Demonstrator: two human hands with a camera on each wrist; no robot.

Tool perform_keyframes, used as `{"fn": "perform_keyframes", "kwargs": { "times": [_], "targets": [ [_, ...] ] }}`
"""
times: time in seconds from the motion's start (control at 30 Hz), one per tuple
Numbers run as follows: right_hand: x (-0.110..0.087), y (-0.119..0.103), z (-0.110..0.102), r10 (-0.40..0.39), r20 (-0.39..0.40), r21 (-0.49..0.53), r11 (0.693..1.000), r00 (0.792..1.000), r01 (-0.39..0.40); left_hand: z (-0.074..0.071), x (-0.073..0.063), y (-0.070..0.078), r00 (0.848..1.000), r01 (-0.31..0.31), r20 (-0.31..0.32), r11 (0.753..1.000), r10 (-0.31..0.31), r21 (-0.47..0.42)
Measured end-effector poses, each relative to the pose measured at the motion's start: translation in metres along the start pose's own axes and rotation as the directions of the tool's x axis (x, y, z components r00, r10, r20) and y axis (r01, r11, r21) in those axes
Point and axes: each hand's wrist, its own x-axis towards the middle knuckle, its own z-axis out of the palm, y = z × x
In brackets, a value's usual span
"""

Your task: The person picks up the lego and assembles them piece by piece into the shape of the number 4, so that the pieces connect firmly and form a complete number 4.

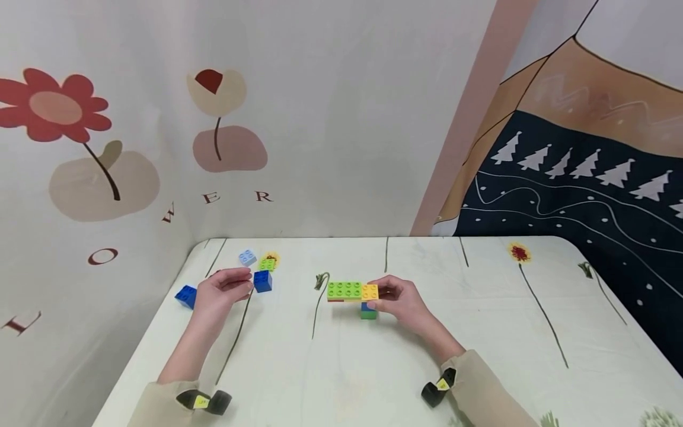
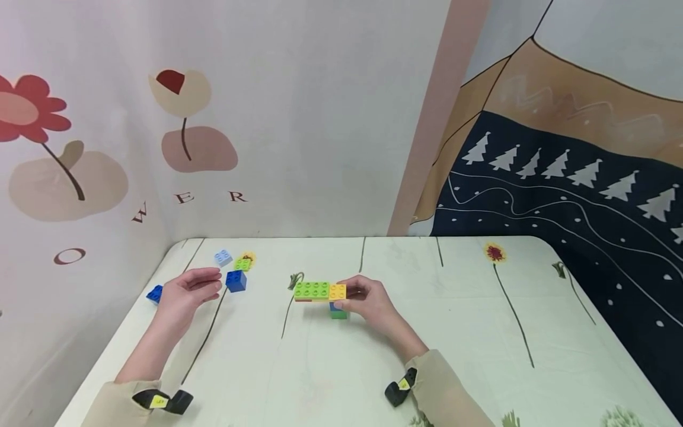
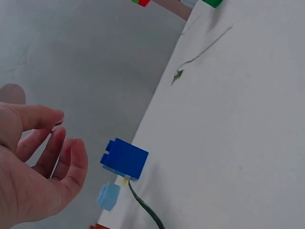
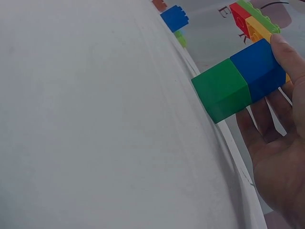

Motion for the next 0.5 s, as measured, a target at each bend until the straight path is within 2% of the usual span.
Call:
{"fn": "perform_keyframes", "kwargs": {
  "times": [0.2, 0.37, 0.5],
  "targets": [
    [0.000, -0.003, 0.001, 0.017, -0.014, -0.013, 1.000, 1.000, -0.017, -0.002, 0.003, -0.016, 0.998, 0.038, -0.043, 0.998, -0.036, 0.040],
    [-0.001, -0.003, 0.001, 0.027, -0.014, -0.017, 0.999, 1.000, -0.028, 0.002, 0.004, -0.027, 0.995, 0.097, -0.041, 0.991, -0.094, 0.090],
    [-0.001, -0.004, 0.002, 0.035, -0.017, -0.014, 0.999, 0.999, -0.036, 0.006, 0.004, -0.031, 0.994, 0.109, -0.034, 0.990, -0.107, 0.091]
  ]
}}
